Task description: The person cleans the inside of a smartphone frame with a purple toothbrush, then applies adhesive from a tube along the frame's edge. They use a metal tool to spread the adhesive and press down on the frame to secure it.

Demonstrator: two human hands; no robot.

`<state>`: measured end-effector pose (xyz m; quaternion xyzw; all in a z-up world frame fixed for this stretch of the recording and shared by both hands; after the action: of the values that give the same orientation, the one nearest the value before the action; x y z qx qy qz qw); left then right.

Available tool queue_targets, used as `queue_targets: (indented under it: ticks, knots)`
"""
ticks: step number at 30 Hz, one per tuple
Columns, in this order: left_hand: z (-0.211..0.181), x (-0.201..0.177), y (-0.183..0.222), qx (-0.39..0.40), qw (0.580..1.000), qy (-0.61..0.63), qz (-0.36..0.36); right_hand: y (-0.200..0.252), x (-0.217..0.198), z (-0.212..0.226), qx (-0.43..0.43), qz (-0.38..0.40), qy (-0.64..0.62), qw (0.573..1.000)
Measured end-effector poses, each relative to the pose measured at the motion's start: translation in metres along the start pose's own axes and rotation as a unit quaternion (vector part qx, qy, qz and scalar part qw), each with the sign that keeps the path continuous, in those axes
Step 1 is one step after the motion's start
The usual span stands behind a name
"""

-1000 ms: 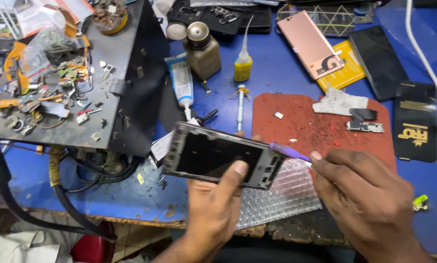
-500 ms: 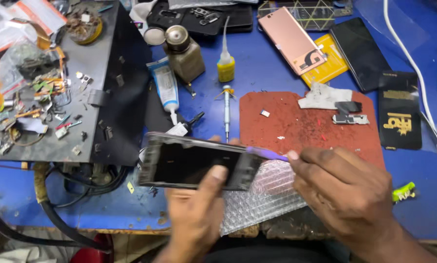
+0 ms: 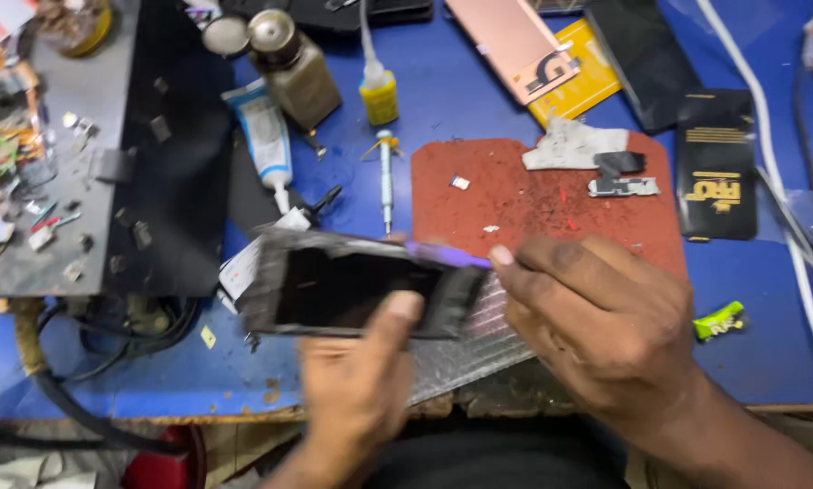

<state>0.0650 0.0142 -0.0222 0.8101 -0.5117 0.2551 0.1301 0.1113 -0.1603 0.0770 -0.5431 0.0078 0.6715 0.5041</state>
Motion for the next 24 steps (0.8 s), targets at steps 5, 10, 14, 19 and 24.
queue_targets:
  ticks: [5, 10, 14, 19, 24]
  knots:
    - [-0.040, -0.015, -0.017, -0.003, 0.997, 0.076, -0.011, 0.023, -0.016, -0.036, 0.093, -0.008, 0.083, 0.992]
    - [-0.030, 0.004, -0.022, -0.028, 0.995, 0.098, -0.008, 0.038, -0.021, -0.044, 0.117, -0.020, 0.103, 0.988]
    - [-0.023, 0.001, -0.019, -0.050, 0.993, 0.110, -0.017, 0.044, -0.020, -0.054, 0.190, -0.036, 0.046, 0.980]
    - [-0.020, 0.002, -0.019, -0.059, 0.992, 0.110, -0.018, 0.044, -0.017, -0.055, 0.184, -0.042, 0.030, 0.981]
    - [-0.022, 0.005, -0.017, -0.061, 0.993, 0.102, 0.007, 0.028, -0.017, -0.038, 0.149, -0.027, 0.028, 0.988]
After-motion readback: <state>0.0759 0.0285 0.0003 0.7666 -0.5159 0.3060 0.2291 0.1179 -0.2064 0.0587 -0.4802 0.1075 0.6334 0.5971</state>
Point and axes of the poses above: each hand's wrist, its own y-axis away from the middle knuckle, its own x-axis out of the palm, z = x × y, the point moved 8 cm from there along -y, towards the middle knuckle, and after that the axes turned 5 degrees about x, right-handed, at the moved point
